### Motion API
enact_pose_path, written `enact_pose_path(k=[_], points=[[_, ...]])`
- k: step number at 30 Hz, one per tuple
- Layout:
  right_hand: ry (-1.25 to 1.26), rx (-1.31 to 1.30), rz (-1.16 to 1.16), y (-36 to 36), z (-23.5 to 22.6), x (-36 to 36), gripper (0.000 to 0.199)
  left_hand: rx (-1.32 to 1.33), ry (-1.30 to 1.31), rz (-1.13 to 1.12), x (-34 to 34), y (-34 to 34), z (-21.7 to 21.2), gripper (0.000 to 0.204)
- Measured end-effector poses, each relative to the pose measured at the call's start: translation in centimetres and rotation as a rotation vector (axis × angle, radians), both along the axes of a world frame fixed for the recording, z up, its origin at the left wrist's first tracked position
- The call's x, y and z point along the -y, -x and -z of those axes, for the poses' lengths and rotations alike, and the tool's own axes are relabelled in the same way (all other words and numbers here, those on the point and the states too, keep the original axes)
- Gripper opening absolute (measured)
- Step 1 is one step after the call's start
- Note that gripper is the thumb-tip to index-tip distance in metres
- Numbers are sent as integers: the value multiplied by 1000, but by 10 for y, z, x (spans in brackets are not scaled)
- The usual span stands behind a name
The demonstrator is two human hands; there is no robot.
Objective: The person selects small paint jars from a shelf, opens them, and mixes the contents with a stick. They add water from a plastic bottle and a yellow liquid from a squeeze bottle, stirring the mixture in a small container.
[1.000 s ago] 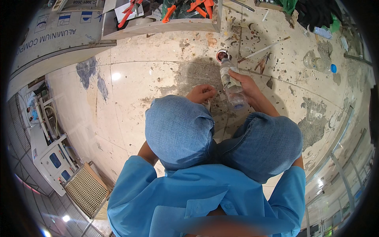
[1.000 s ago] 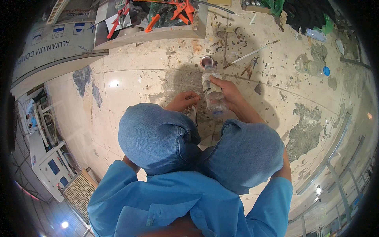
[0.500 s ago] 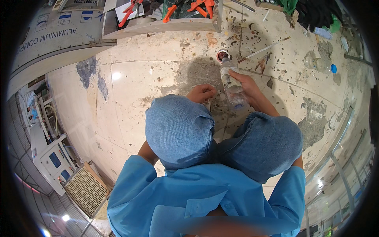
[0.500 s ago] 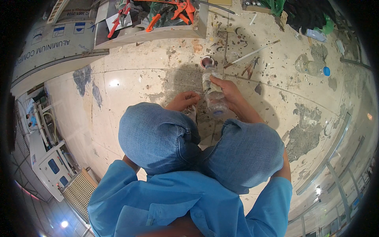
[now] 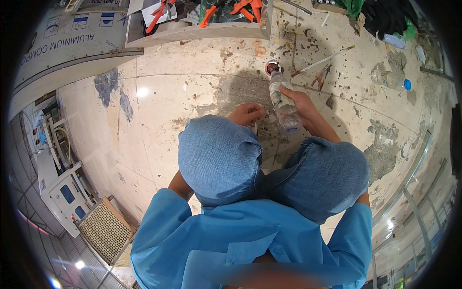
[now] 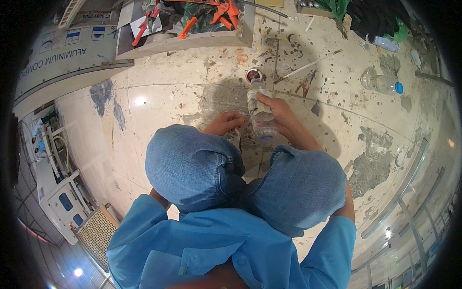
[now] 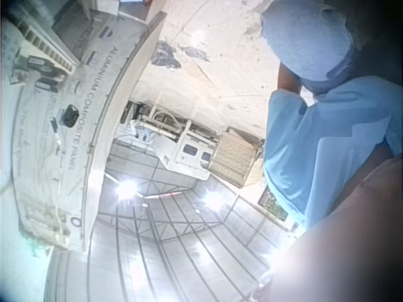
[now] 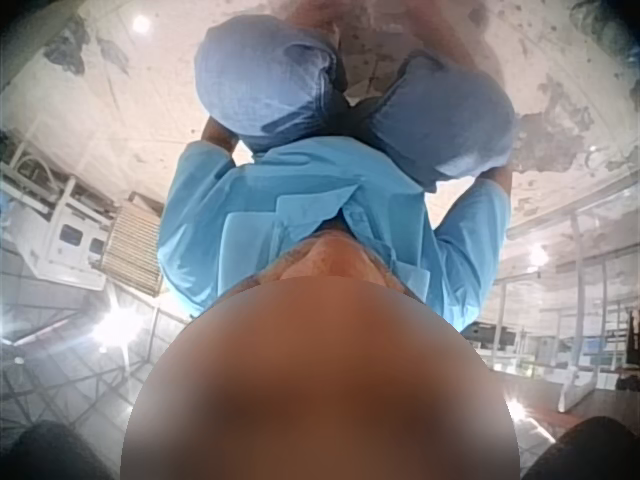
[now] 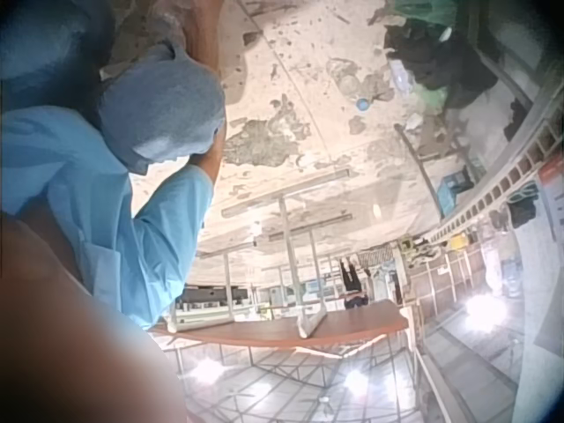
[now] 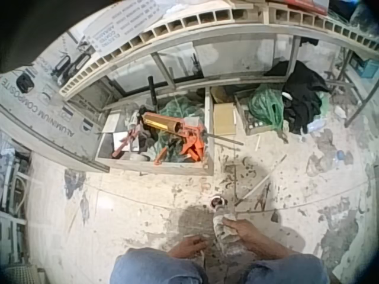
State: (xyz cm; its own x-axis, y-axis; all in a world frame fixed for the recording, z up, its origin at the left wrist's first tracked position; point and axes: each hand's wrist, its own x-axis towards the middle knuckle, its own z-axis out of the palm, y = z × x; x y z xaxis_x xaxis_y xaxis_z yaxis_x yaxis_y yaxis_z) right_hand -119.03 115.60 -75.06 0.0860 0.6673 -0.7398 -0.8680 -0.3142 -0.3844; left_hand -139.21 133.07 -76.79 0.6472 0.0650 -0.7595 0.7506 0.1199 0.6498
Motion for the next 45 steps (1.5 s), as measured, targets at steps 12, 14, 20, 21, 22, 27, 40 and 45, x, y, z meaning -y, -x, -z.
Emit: enact_pose_path(k=[12,14,20,21,22,27,40,45], points=[[2,28,-22,1,1,1,38,1,-25,5,-1,-2,-5,40],[5,32,-31,1,2,1,38,-1,-30,10,-1,-3,-6,40],[22,45,-44,1,1,1,38,-3,-40,9,0,-3,-6,41],[28,52,-41,1,0,1,38,1,-43,12,0,-3,-5,41],[27,51,-40,1,0,1,38,3,-41,10,0,-3,-5,40],[50,59,-46,1,0,0,39,16,-30,-7,1,-1,-2,40],[51,122,-66,1,-5,0,40,7,21,13,-1,-11,-7,47],[45,249,-108,11,11,4,49,59,76,-108,-8,-27,-20,55]])
